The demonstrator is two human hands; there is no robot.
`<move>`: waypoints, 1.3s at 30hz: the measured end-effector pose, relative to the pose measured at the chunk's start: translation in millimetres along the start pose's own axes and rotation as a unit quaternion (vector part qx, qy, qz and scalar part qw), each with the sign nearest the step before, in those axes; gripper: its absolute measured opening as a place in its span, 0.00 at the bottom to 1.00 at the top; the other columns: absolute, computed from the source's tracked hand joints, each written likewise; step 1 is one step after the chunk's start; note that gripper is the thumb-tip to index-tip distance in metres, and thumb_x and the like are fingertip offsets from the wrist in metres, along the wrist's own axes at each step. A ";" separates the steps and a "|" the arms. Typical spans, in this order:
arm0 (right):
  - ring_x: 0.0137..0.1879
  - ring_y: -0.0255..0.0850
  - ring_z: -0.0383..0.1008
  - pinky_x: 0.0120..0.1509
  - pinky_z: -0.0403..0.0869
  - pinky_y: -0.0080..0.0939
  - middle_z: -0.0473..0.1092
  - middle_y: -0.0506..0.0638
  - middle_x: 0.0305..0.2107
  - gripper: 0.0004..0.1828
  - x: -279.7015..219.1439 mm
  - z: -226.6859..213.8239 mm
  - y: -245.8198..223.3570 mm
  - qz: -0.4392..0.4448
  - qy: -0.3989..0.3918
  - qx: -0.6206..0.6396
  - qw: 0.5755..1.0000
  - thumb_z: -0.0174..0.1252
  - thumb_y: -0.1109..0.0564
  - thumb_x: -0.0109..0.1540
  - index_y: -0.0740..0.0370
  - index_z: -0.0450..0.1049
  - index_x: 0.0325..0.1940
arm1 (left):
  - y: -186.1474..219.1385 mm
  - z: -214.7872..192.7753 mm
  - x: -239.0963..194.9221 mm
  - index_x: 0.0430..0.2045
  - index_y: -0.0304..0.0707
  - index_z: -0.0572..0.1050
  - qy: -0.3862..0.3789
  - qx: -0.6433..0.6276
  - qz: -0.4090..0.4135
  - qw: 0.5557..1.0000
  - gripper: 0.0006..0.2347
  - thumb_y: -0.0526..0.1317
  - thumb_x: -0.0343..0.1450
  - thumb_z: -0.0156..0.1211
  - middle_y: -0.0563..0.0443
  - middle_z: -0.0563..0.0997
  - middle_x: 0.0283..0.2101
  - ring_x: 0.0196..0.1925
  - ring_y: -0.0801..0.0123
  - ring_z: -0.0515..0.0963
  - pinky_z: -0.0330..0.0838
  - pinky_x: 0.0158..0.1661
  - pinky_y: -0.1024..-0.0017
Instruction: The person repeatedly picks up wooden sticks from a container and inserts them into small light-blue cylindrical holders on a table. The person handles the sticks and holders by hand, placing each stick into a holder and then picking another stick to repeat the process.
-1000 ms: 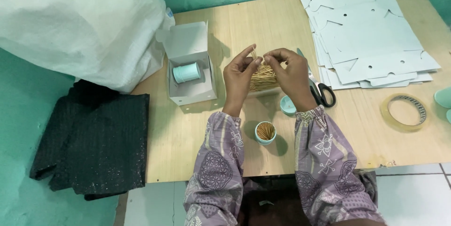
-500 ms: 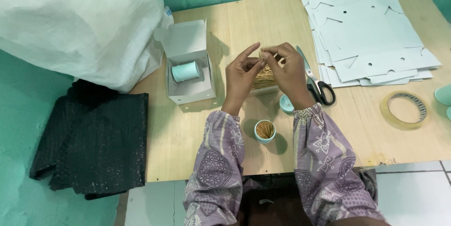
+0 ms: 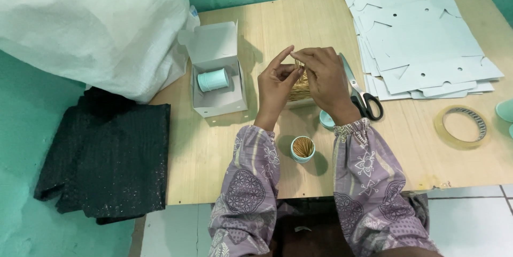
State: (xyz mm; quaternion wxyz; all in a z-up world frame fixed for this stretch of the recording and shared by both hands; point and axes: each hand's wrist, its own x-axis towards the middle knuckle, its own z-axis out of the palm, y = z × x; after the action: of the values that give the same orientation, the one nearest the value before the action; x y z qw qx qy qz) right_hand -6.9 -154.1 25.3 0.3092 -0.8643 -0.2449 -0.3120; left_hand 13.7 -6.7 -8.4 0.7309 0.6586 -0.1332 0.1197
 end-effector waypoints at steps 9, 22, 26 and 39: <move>0.47 0.46 0.77 0.50 0.72 0.46 0.79 0.54 0.37 0.14 -0.3 3.0 -4.5 0.175 -0.031 0.229 0.957 0.53 0.51 0.74 0.60 0.82 0.50 | 19.4 -0.9 -0.3 0.59 0.47 0.75 0.057 -0.082 0.019 0.995 0.23 0.34 0.67 0.72 0.49 0.87 0.35 0.34 0.82 0.81 0.74 0.34 0.86; 0.41 0.36 0.75 0.50 0.67 0.38 0.79 0.51 0.29 0.08 0.6 -1.9 -16.1 0.194 -0.043 0.246 0.949 0.61 0.55 0.70 0.58 0.84 0.45 | 13.1 0.1 0.5 0.54 0.42 0.79 0.045 -0.089 0.053 0.994 0.17 0.35 0.69 0.70 0.46 0.87 0.36 0.33 0.76 0.85 0.78 0.34 0.82; 0.37 0.42 0.75 0.50 0.65 0.41 0.78 0.50 0.27 0.05 -0.7 0.4 -15.4 0.100 0.013 0.086 0.991 0.66 0.56 0.68 0.59 0.84 0.44 | -5.0 -0.4 2.7 0.53 0.42 0.79 0.088 -0.051 0.057 0.993 0.18 0.38 0.68 0.73 0.48 0.86 0.35 0.33 0.76 0.84 0.78 0.34 0.81; 0.40 0.41 0.73 0.53 0.69 0.43 0.78 0.51 0.29 0.06 -0.9 -4.0 -5.2 0.178 -0.019 0.213 0.960 0.64 0.59 0.68 0.58 0.84 0.48 | 11.8 -4.0 0.3 0.57 0.35 0.75 0.072 -0.129 0.045 0.988 0.18 0.36 0.73 0.66 0.42 0.85 0.37 0.37 0.77 0.80 0.82 0.41 0.76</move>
State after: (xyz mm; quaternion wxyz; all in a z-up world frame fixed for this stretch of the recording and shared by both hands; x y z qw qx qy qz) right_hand -12.3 -153.5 29.0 0.5320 -0.8139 -0.1536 -0.1759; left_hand 10.0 -1.5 2.3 0.8111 0.5420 -0.1236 0.1816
